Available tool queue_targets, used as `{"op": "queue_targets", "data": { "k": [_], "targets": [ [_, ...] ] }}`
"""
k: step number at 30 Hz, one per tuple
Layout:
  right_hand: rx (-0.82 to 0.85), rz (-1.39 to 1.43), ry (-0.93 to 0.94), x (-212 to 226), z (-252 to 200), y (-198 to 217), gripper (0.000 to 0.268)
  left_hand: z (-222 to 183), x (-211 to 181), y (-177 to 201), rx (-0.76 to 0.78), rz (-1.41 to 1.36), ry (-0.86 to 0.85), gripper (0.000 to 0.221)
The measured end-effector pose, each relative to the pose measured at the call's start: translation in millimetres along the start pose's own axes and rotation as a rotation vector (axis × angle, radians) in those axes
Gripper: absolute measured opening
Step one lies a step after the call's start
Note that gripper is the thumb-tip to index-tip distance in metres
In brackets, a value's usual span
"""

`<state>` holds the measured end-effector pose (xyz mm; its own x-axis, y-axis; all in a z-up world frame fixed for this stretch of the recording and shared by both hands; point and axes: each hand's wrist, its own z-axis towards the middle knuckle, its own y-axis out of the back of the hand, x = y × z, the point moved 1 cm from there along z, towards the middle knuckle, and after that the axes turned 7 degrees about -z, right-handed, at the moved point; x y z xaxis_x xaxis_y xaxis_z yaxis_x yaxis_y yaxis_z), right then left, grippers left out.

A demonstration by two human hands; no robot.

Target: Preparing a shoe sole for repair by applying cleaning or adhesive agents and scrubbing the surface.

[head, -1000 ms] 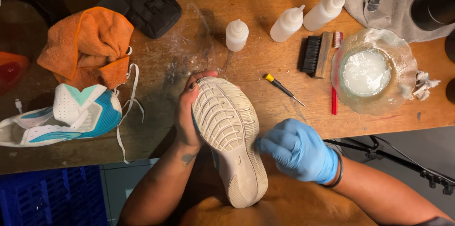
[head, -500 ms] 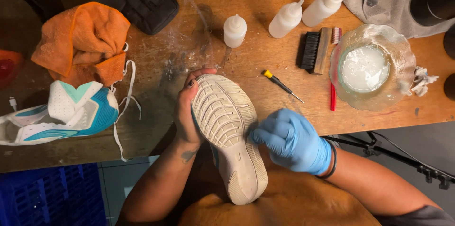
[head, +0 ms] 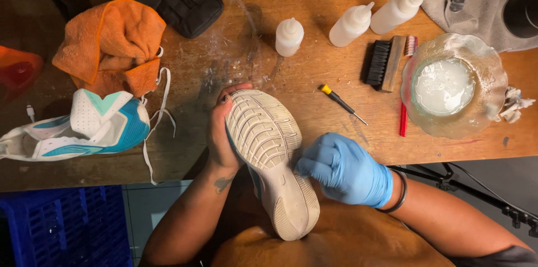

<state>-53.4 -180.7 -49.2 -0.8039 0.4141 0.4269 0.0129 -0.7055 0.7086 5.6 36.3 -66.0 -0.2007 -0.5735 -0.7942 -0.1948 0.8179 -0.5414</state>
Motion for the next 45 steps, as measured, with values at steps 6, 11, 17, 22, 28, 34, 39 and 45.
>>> {"op": "queue_targets", "data": {
  "k": [6,11,17,22,28,34,39,45],
  "targets": [
    [0.023,-0.068,0.011,12.9,15.4,3.1,0.028,0.3,2.0,-12.6,0.006,0.01,0.006,0.051],
    [0.022,-0.071,-0.069,-13.7,-5.6,6.1,0.028,1.1,-0.9,-8.6,-0.033,0.063,-0.008,0.052],
    [0.079,-0.151,-0.008,-0.2,31.2,13.7,0.015,-0.3,-4.5,-20.6,-0.009,0.197,-0.038,0.046],
    [0.285,0.023,0.066,18.7,1.8,14.4,0.026,1.5,2.7,-7.7,-0.07,0.147,0.039,0.044],
    [0.272,-0.162,0.012,1.3,5.3,6.3,0.026,0.3,0.4,-12.7,-0.05,0.114,0.091,0.043],
    [0.393,0.102,0.071,21.9,-6.9,14.6,0.027,-1.6,-4.1,1.5,-0.109,0.035,0.037,0.04],
    [0.155,-0.155,-0.055,19.4,7.9,6.5,0.022,-12.9,-5.9,-11.4,-0.02,0.116,0.022,0.041],
    [0.278,-0.061,0.017,24.3,-0.7,2.4,0.021,-12.7,-7.9,-2.2,-0.085,0.078,0.019,0.039]
  ]
}}
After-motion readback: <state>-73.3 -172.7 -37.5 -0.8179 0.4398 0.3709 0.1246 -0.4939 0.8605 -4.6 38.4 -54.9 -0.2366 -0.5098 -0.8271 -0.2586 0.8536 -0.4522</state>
